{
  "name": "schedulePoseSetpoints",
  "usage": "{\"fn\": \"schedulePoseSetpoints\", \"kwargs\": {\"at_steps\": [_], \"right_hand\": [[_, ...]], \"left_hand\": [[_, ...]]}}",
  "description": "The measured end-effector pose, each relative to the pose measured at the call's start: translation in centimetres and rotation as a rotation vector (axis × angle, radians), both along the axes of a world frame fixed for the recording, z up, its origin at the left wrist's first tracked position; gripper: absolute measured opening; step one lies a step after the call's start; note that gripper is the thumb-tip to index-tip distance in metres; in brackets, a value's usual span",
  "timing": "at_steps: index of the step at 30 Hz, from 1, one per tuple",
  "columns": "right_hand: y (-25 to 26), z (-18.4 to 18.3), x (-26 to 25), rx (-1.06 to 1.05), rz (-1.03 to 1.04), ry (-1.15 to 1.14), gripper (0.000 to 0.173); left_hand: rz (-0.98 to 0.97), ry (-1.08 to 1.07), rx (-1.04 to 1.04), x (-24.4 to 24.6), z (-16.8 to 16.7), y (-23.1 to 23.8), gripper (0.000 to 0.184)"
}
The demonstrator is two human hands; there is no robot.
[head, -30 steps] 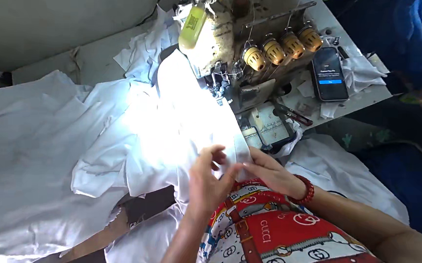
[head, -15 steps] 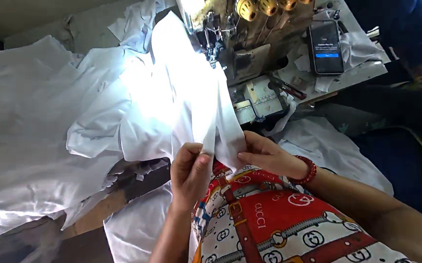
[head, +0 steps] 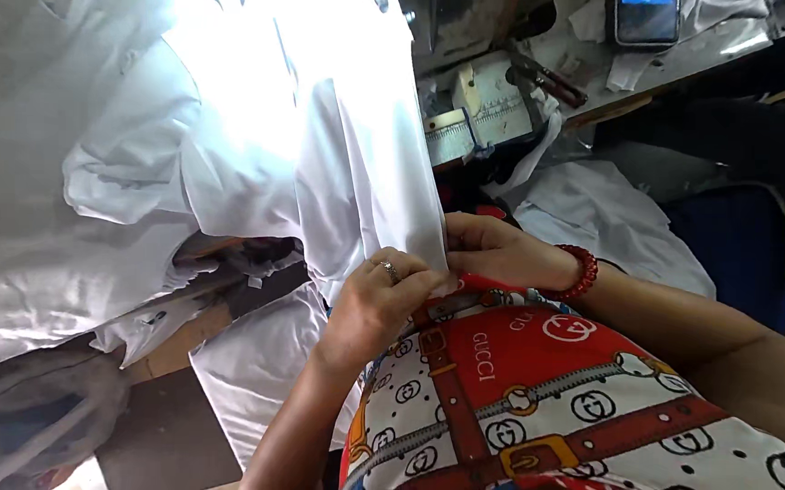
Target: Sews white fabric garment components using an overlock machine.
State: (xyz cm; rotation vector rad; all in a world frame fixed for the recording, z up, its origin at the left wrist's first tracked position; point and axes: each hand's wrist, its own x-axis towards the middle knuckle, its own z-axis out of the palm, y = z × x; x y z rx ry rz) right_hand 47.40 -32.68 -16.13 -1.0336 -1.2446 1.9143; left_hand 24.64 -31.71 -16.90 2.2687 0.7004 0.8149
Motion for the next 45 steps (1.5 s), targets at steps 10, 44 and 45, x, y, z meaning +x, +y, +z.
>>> {"fn": "schedulePoseSetpoints", "kwargs": {"at_steps": [10,44,45], "right_hand": [[-0.2,-0.4,-0.2,-0.118,-0.026,0.070,0.023],[9.6,-3.7,-5.7,0.418,-0.234,-0.004,0.036],[9.5,-3.6,-5.9,0.426,-0.185,-0.036,0.044]], "left_hand": [[0.132,0.133,0.380,-0.2,-2.1,-1.6,0.015],[0.064,0.288,0.546,5.4,4.6,17.2,0.020],[0.078,0.298,0.564,5.4,4.5,17.7,0.021]]}}
